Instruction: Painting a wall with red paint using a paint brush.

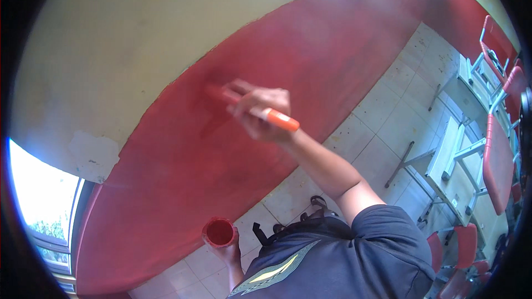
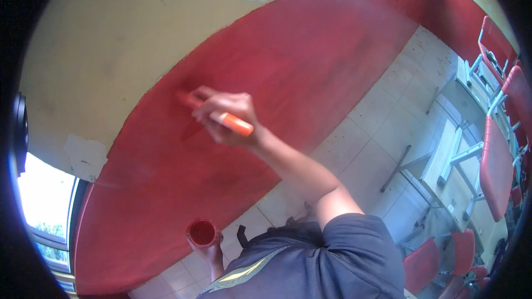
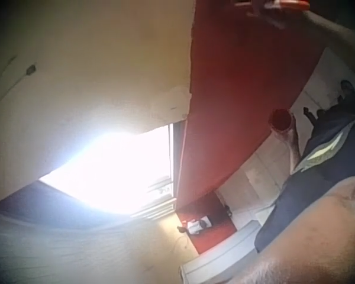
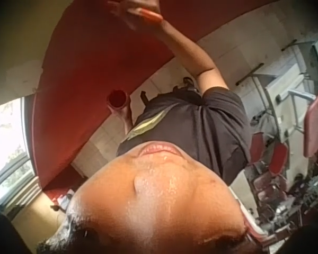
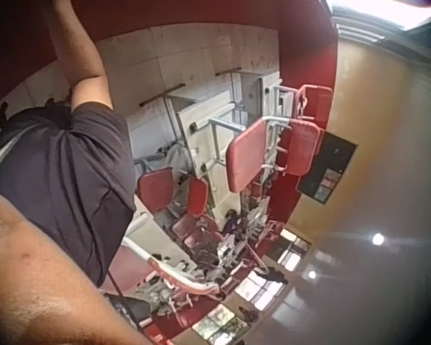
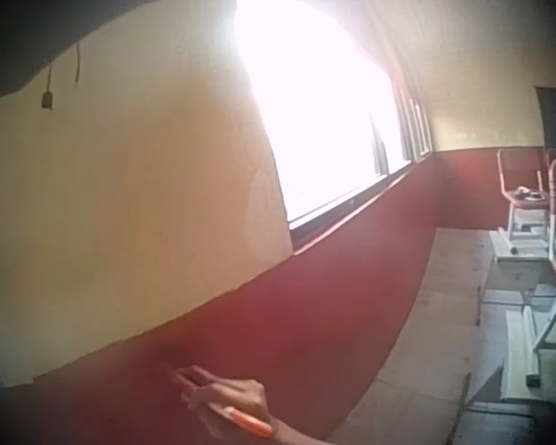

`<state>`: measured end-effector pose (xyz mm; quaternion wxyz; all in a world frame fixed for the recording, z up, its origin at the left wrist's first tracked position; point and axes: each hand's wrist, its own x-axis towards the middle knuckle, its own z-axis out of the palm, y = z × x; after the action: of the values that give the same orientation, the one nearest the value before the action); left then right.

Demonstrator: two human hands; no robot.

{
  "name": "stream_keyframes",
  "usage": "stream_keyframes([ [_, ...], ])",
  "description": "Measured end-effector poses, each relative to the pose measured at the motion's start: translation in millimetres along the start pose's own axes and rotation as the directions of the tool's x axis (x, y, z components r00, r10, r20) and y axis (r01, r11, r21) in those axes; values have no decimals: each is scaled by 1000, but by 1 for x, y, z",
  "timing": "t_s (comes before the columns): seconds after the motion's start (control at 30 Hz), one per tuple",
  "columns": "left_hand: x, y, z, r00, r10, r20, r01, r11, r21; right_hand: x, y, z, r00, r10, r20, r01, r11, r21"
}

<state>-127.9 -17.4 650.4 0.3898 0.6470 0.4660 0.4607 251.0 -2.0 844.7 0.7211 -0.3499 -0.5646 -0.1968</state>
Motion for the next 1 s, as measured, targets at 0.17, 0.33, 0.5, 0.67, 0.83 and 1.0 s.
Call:
stream_keyframes([
  [0.17,-5,13,25,996,81,36,-83,993,82,0,53,-33,956,184,-227,-40,851,523],
  [0.33,-18,26,43,998,52,26,-55,991,126,47,97,-152,765,303,-569,-332,942,56],
  [0.5,-32,6,50,1000,-16,-11,16,1000,11,52,104,-177,538,173,-825,-302,953,4],
  [0.67,-37,10,55,1000,8,-12,-7,993,118,30,77,-97,914,74,-400,-164,967,-197],
  [0.83,-41,25,62,998,9,-58,2,982,187,5,11,-20,997,8,78,-3,998,-58],
  [1.0,-43,28,58,998,-21,-60,32,982,185,13,56,-50,995,26,-96,-6,979,202],
])
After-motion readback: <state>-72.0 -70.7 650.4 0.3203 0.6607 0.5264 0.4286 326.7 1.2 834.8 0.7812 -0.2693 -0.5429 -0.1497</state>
